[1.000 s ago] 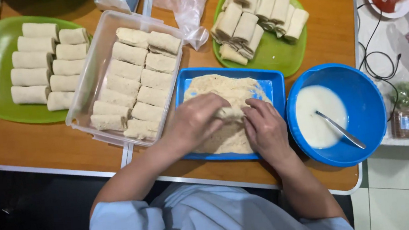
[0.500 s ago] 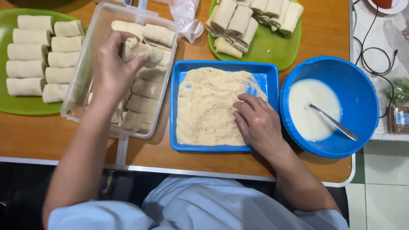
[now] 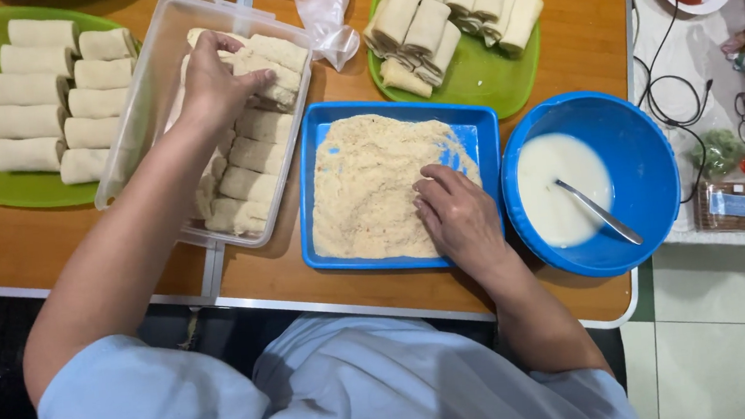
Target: Breading pastry rolls by dipping them in a liquid mixture and then coating them with breadcrumbs.
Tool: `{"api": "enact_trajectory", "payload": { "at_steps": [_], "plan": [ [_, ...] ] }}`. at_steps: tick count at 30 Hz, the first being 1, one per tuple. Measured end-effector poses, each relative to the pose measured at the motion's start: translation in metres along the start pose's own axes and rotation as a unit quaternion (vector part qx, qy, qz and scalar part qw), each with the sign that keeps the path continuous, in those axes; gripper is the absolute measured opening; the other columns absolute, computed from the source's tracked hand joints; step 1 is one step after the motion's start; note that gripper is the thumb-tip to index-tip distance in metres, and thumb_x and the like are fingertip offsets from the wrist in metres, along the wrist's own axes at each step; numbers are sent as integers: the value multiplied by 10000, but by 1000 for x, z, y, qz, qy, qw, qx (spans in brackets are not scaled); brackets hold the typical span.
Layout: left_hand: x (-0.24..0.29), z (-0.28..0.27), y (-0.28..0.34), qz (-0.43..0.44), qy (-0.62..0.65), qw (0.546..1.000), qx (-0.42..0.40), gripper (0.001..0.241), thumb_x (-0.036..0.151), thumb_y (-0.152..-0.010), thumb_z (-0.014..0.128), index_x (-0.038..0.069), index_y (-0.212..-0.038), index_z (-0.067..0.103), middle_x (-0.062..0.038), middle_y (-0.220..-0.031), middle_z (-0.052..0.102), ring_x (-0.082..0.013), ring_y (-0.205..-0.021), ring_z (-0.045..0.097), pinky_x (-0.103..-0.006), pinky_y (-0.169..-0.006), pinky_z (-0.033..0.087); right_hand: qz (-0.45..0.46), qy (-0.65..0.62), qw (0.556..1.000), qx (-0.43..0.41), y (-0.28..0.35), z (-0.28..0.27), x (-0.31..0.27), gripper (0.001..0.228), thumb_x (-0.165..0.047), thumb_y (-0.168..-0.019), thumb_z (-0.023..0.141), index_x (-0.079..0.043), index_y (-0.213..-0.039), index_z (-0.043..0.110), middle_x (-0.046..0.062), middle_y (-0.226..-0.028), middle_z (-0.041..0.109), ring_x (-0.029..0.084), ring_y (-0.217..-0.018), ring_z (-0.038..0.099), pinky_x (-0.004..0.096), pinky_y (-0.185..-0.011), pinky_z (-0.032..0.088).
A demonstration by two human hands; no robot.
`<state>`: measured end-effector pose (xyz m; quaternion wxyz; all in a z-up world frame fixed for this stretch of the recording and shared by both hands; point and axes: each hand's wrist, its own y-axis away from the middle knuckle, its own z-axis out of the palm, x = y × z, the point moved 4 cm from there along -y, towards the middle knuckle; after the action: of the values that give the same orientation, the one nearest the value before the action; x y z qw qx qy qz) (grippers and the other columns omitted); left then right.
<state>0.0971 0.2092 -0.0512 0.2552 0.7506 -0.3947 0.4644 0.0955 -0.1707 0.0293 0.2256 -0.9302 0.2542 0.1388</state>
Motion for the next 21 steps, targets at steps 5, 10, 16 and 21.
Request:
{"api": "enact_trajectory", "payload": {
  "at_steps": [5,10,16,21],
  "plan": [
    [-3,6,-2,-8,8,1000,-8,572,182,-822,909,41,-1149,461,-89,-1004,651,-152,-788,711,-303,-604,611,2,-3,1000,-16,0,0,0,204,-82,-859,764,-33,-1045,696,133,-1177,668,330,-1036,682,417,-850,563],
    [-4,1,-6,52,-155,986,39,602,263,-743,1006,37,-1077,560,-93,-914,671,-195,-813,647,-377,-721,531,1,-1,1000,-19,-1,-1,-1,193,-85,-868,766,-38,-1044,701,122,-1165,670,319,-1033,684,415,-852,562],
    [-13,-1,-10,78,-159,983,47,552,288,-724,1004,31,-1040,632,-93,-919,696,-200,-826,661,-385,-744,548,-8,-1,1000,-18,1,3,0,204,-85,-864,763,-40,-1052,698,119,-1180,670,315,-1047,684,412,-851,565],
    [9,-6,1,95,-209,972,48,555,289,-738,979,37,-1102,643,-126,-941,712,-284,-878,679,-449,-766,537,-8,-34,999,-16,5,9,6,159,-46,-887,726,-27,-1040,688,135,-1137,661,333,-1026,677,419,-825,564]
  ]
}}
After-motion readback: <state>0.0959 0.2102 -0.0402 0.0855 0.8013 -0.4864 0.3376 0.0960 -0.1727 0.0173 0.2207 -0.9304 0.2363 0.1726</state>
